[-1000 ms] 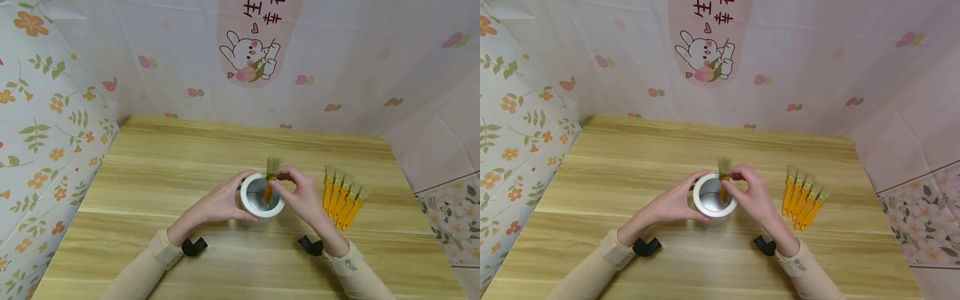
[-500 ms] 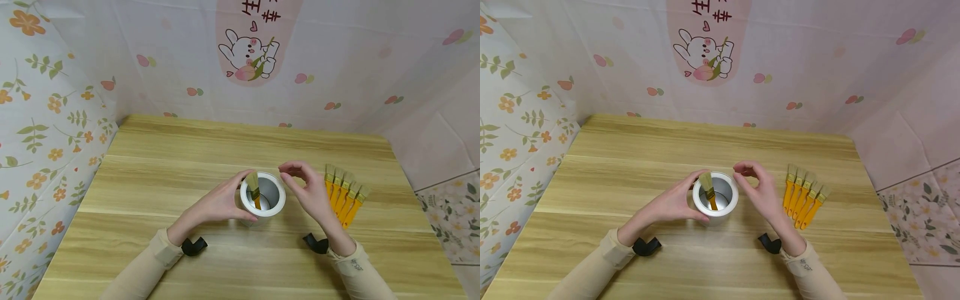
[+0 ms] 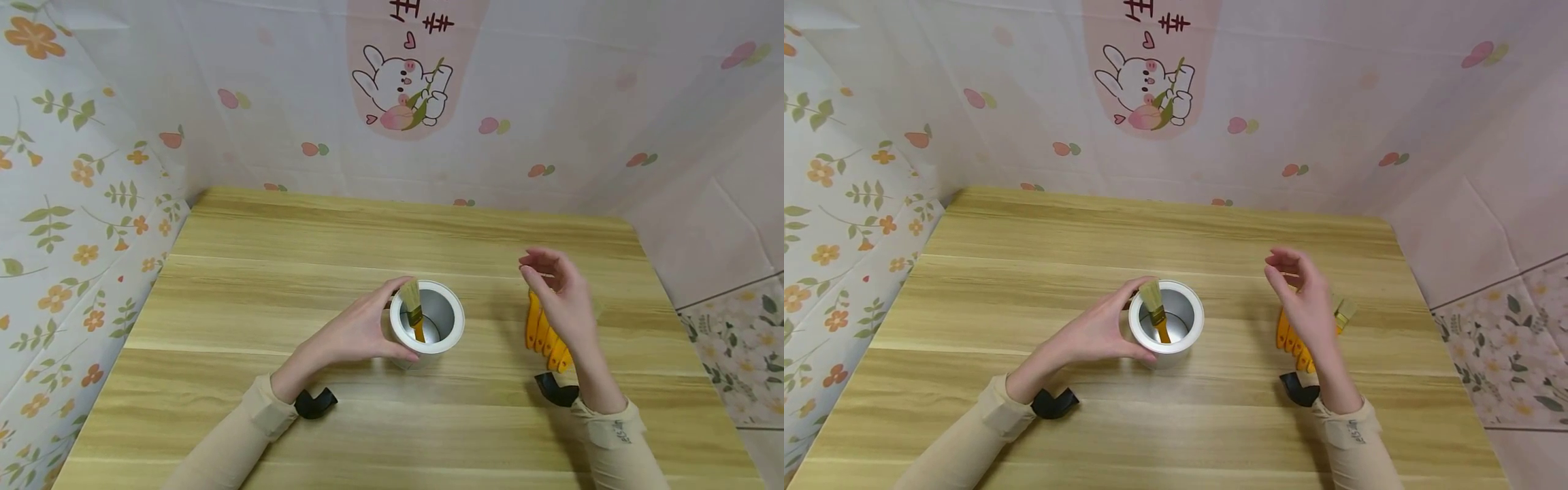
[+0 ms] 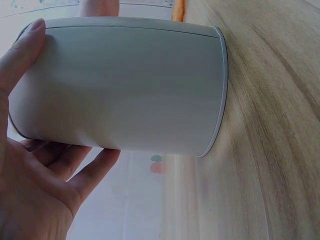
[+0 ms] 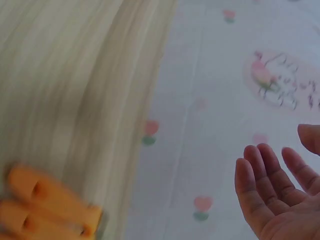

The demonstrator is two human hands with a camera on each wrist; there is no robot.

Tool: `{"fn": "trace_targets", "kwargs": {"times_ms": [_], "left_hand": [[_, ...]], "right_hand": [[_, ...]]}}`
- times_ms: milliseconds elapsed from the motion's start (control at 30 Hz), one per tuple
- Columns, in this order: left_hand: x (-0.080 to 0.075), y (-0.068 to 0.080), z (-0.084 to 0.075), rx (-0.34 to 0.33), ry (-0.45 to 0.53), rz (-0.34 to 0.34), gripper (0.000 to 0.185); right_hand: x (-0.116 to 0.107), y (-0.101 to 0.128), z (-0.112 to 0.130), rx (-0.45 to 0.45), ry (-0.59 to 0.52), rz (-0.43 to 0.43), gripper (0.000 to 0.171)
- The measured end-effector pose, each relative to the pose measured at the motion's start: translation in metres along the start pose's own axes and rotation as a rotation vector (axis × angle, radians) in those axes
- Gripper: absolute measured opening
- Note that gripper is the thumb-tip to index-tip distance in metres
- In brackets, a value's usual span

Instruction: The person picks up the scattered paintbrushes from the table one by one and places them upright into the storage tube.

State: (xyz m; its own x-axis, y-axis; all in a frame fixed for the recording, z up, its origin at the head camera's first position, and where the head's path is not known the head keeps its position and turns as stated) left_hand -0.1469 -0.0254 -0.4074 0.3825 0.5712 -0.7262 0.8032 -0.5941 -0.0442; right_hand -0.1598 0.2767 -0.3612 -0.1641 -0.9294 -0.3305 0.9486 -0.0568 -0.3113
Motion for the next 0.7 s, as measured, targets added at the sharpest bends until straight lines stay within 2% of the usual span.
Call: {"fn": "trace_targets", "kwargs": {"times_ms": [300, 567, 700], "left_hand": [[0.001, 0.001, 0.002, -0.033, 0.029, 0.021, 0.117], [0.001, 0.001, 0.001, -0.032, 0.046, 0.027, 0.115], [0.001, 0.0, 0.002, -0.022, 0.043, 0.027, 0.115]], "right_hand": [[-0.026, 0.004, -0.032, 0.126, 0.182, -0.02, 0.039], [-0.034, 0.006, -0.054, 0.22, 0.288, 0.027, 0.045], [-0.034, 0.008, -0.067, 0.3, 0.328, 0.088, 0.051]]}}
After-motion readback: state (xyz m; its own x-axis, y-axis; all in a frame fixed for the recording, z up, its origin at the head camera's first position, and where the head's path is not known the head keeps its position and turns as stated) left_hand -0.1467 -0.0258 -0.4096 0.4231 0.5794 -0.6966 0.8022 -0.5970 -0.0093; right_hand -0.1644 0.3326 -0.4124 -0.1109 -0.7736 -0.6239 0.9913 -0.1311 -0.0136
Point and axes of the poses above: each hand's wrist, its own y-axis away from the middle knuckle, its own x-axis out of the palm, z = x × y, the point moved 7 cm from there along -y, towards the middle knuckle, and after that the axes turned 13 degrees about -y, right-handed, at the moved point
